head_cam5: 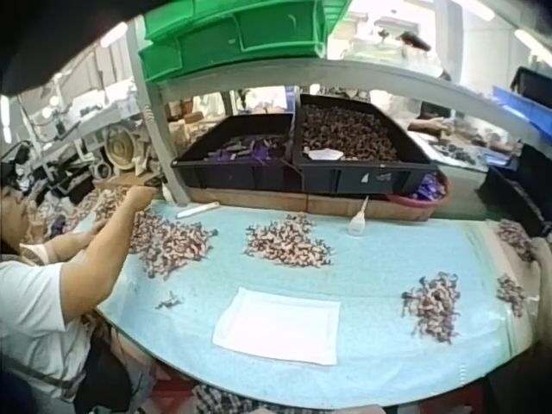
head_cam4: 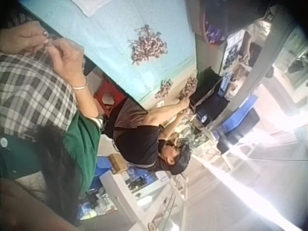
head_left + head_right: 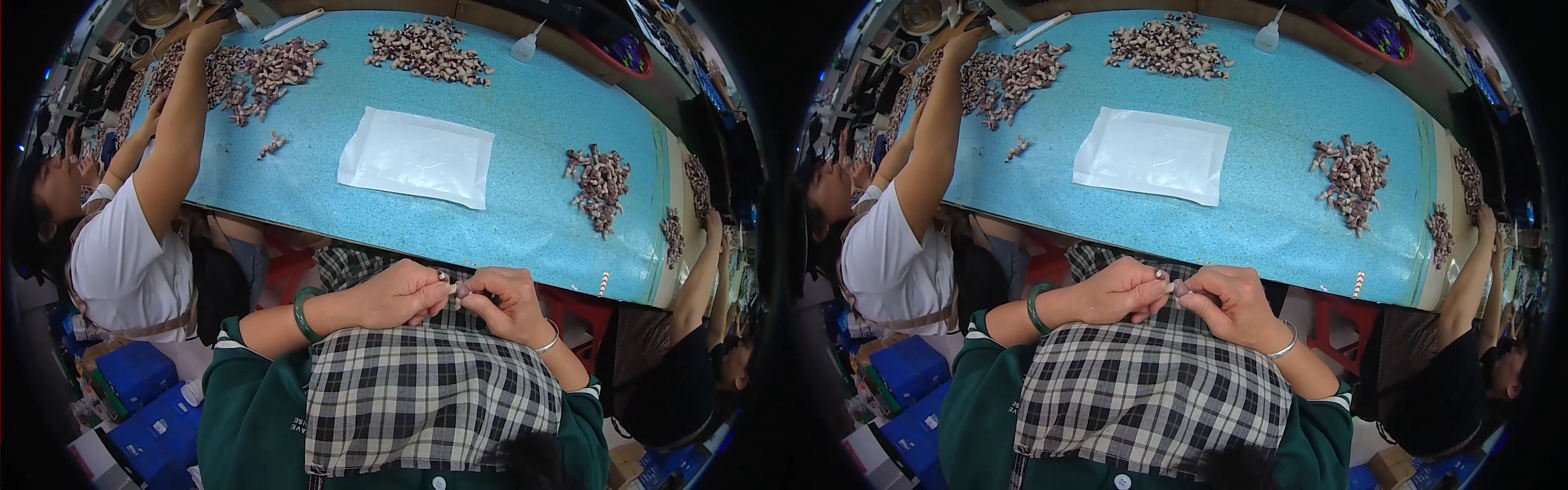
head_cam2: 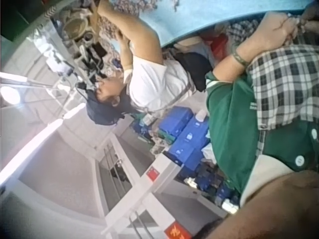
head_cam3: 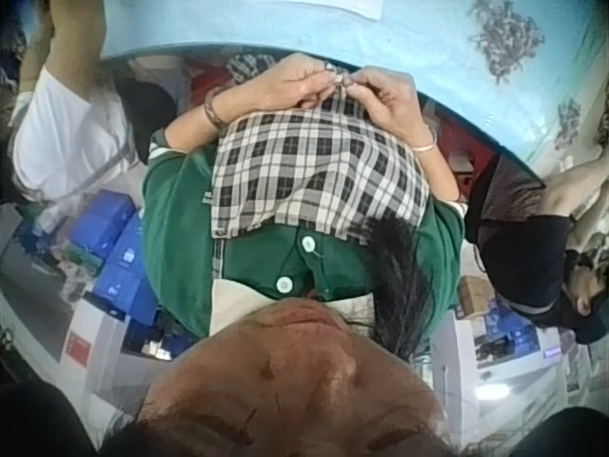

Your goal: The person assembles small components by picking individual pieces from piles on the table, fitting them together by hand, and placing the assembled parts in groups on the work surface.

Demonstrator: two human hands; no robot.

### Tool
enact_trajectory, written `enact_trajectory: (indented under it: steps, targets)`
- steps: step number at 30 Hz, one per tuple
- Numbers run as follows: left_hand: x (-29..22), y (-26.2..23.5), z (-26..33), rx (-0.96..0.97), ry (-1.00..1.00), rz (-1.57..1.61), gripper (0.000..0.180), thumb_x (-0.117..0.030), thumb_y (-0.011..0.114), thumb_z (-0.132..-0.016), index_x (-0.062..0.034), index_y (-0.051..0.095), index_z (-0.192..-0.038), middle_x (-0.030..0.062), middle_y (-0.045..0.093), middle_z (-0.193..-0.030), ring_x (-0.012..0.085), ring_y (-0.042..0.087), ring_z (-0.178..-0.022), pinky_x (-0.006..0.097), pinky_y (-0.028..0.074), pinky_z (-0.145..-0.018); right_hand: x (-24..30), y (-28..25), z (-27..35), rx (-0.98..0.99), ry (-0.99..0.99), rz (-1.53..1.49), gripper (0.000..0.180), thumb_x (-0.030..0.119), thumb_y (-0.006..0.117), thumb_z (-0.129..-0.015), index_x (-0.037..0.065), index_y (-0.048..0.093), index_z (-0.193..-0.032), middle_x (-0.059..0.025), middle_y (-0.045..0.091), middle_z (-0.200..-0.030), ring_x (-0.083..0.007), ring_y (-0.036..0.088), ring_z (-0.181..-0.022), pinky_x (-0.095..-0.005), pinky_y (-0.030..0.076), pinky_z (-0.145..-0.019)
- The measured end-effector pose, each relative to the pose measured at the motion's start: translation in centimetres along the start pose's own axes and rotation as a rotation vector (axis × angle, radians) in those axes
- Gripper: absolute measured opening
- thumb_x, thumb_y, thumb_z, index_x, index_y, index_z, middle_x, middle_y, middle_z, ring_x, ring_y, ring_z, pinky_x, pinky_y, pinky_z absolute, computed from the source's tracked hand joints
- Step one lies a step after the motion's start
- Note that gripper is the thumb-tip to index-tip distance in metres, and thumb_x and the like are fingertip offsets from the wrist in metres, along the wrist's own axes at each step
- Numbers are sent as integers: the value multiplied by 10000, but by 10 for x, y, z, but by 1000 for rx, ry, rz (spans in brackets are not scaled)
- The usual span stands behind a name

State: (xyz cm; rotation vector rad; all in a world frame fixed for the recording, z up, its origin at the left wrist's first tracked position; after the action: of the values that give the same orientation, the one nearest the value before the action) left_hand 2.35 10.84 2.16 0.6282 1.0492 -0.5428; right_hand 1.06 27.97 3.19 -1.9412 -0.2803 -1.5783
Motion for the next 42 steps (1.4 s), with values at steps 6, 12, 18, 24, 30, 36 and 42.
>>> enact_trajectory:
  steps: [6, 12, 18, 24, 30, 36, 42]
  targets:
    - [6, 2, 1, 25, 10, -69, 435, -269, 375, -1032, -29, 495, -688, -4, 464, -543, 72, 457, -483, 229, 381, -474, 2, 3, 2, 5, -10, 27, 108, 120, 701, -806, 33, 641, -785, -72, 594, -621, -182, 565, -522, -286, 422, -480]
    - [4, 3, 1, 27, 84, -187, 411, -251, 445, -996, -25, 513, -659, 36, 467, -498, 122, 445, -458, 277, 390, -479, 4, 4, 4, 10, -44, 19, 116, 100, 716, -778, 33, 622, -763, -80, 588, -627, -211, 555, -510, -307, 414, -464]
    - [5, 6, -1, 39, 68, -164, 411, -254, 434, -996, -26, 514, -665, 38, 470, -496, 130, 452, -466, 278, 389, -485, 6, 1, 6, 95, 42, 94, 109, 92, 703, -783, 22, 626, -754, -86, 632, -669, -212, 606, -570, -295, 447, -511]
    - [5, -2, -6, -30, -3, -91, 386, -212, 395, -1017, -8, 531, -720, 20, 492, -571, 88, 478, -486, 236, 392, -483, -1, -2, 0, -9, -14, 27, 107, 80, 715, -781, 23, 658, -850, -83, 653, -768, -188, 603, -596, -288, 455, -525]
    - [12, -70, 15, -653, 185, 276, 353, -273, 440, -1003, -55, 539, -743, 10, 501, -595, 96, 469, -464, 234, 395, -442, -12, -74, -1, -474, 51, 386, 211, 74, 726, -764, 42, 658, -962, -100, 610, -878, -197, 594, -626, -317, 474, -547]
    - [48, -185, 61, -931, 416, 859, 290, -293, 436, -1009, -83, 543, -839, -22, 412, -602, 99, 402, -527, 229, 359, -500, -48, -146, 20, -644, 56, 1052, 138, 58, 704, -737, 93, 656, -861, -49, 591, -840, -239, 600, -728, -338, 484, -582]
    - [62, -204, 69, -954, 417, 1127, 164, -202, 509, -965, -78, 602, -1017, -11, 476, -693, 109, 439, -574, 240, 382, -512, -47, -131, -2, -471, 140, 1232, 191, 136, 745, -682, 112, 633, -834, -48, 553, -840, -236, 563, -819, -358, 481, -630]
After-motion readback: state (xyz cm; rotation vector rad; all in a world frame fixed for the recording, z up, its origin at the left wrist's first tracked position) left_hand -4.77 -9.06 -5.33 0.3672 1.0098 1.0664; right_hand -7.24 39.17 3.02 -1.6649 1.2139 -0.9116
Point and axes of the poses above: each hand's wrist, its own z-axis away from the middle knuckle, its own y-axis out of the palm, x = y × z, the point moved 4 cm from there along -z, towards the middle knuckle
